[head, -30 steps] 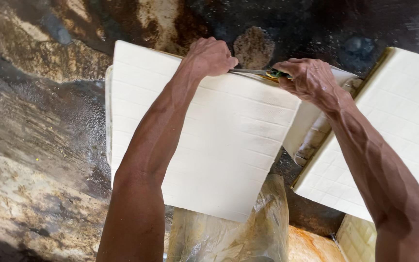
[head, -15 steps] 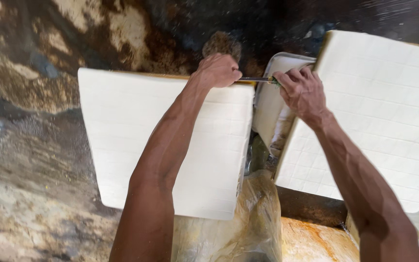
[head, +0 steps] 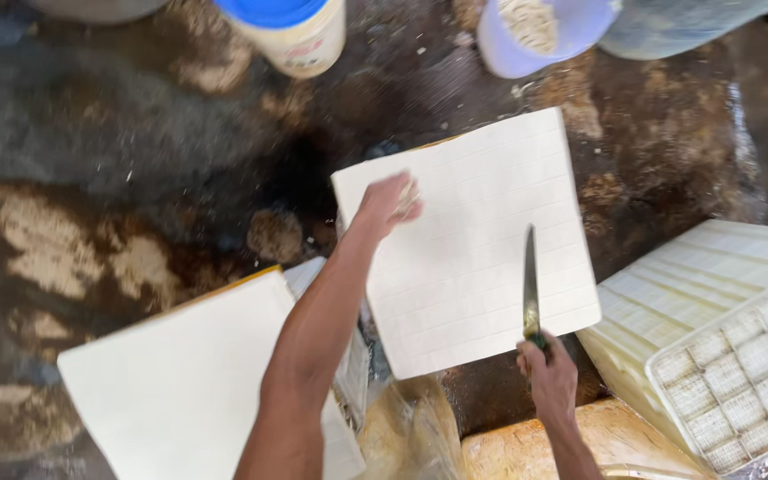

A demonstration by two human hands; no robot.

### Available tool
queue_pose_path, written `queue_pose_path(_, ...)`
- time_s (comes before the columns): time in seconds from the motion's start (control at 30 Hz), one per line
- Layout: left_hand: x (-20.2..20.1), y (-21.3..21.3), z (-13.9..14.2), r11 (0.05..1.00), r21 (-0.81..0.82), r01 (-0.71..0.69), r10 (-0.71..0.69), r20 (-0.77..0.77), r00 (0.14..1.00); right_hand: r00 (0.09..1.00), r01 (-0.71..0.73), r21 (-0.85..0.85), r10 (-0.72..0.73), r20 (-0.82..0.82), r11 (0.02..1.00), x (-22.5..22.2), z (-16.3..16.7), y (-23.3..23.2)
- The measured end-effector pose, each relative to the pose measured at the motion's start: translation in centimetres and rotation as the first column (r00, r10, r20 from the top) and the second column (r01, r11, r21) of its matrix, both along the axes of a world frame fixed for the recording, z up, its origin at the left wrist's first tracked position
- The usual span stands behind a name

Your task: The person trims and cuts slabs of pressed tofu in square molds using a knife, slicing along the mold edges and cutting the curd into grid portions. They move the knife along each side, lift the slatted rack frame off a mold, and set trimmed slabs aside while working through several molds on the wet floor.

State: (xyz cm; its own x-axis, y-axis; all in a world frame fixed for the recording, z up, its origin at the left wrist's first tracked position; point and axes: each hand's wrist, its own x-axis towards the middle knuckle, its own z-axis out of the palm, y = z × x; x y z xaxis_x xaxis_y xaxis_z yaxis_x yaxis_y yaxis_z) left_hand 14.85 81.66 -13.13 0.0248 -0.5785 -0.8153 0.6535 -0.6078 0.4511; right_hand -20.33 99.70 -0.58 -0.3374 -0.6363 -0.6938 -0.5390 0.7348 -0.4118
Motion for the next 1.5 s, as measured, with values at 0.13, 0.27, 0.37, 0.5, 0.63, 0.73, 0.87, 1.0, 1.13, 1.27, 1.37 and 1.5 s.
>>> queue_pose_path(0.13,-7.8,-15.6,6.1,0.918,-0.368,-0.149,0.125,-0.089,0.988,0.955,0.272,-0.169,-0.245,0.165,0.947,-1.7,2.1,1.4)
queue_pose_path(0.27,-10.1,-19.3,9.9,0.962,-0.272,-0.022,0.066,0.155,0.986,0.883,0.384,-0.165,-0.308,0.353,0.909,0.4,2.5,2.0)
queue_pose_path(0.37,-6.9,-13.4,8.8,0.969,-0.247,-0.001,0.055,0.214,0.975,0.878,0.309,-0.055,-0.263,0.4,0.95,4.4,1.9,3.4)
queue_pose_path(0.5,3.4,0.5,4.7,0.893,-0.158,0.421,-0.004,0.934,0.358,0.91,-0.033,-0.111,0.075,0.407,0.993,11.1,-1.0,6.1)
queue_pose_path(0.63,14.4,14.0,1.9,0.926,0.009,0.377,-0.091,0.976,0.2,0.842,-0.289,-0.249,0.37,0.394,0.924,17.4,-5.7,8.6)
queue_pose_path(0.73,18.9,20.7,1.5,0.913,0.097,0.396,-0.161,0.978,0.132,0.773,-0.464,-0.346,0.563,0.292,0.816,21.8,-9.7,10.2)
queue_pose_path(0.87,20.5,25.0,0.9,0.802,0.229,0.551,-0.289,0.957,0.023,0.691,-0.55,-0.371,0.657,0.302,0.748,25.9,-13.4,11.7)
queue_pose_path(1.0,19.1,26.3,-1.8,0.691,0.287,0.663,-0.389,0.921,0.006,0.663,-0.63,-0.421,0.734,0.148,0.653,28.2,-15.0,12.2)
queue_pose_path(1.13,17.4,26.4,-4.9,0.623,0.156,0.766,-0.037,0.985,-0.171,0.652,-0.638,-0.486,0.755,0.073,0.597,28.5,-15.3,12.9)
queue_pose_path(1.27,15.3,25.8,-6.5,0.414,0.531,0.74,-0.23,0.847,-0.48,0.66,-0.597,-0.572,0.75,0.049,0.563,27.2,-14.9,15.4)
queue_pose_path(1.37,14.0,26.3,-6.8,0.379,0.518,0.767,-0.163,0.853,-0.496,0.675,-0.618,-0.501,0.736,0.059,0.606,25.5,-14.6,18.1)
queue_pose_path(1.5,11.7,28.4,-6.5,0.271,0.584,0.765,-0.186,0.812,-0.553,0.69,-0.609,-0.488,0.721,0.063,0.626,22.5,-14.0,22.2)
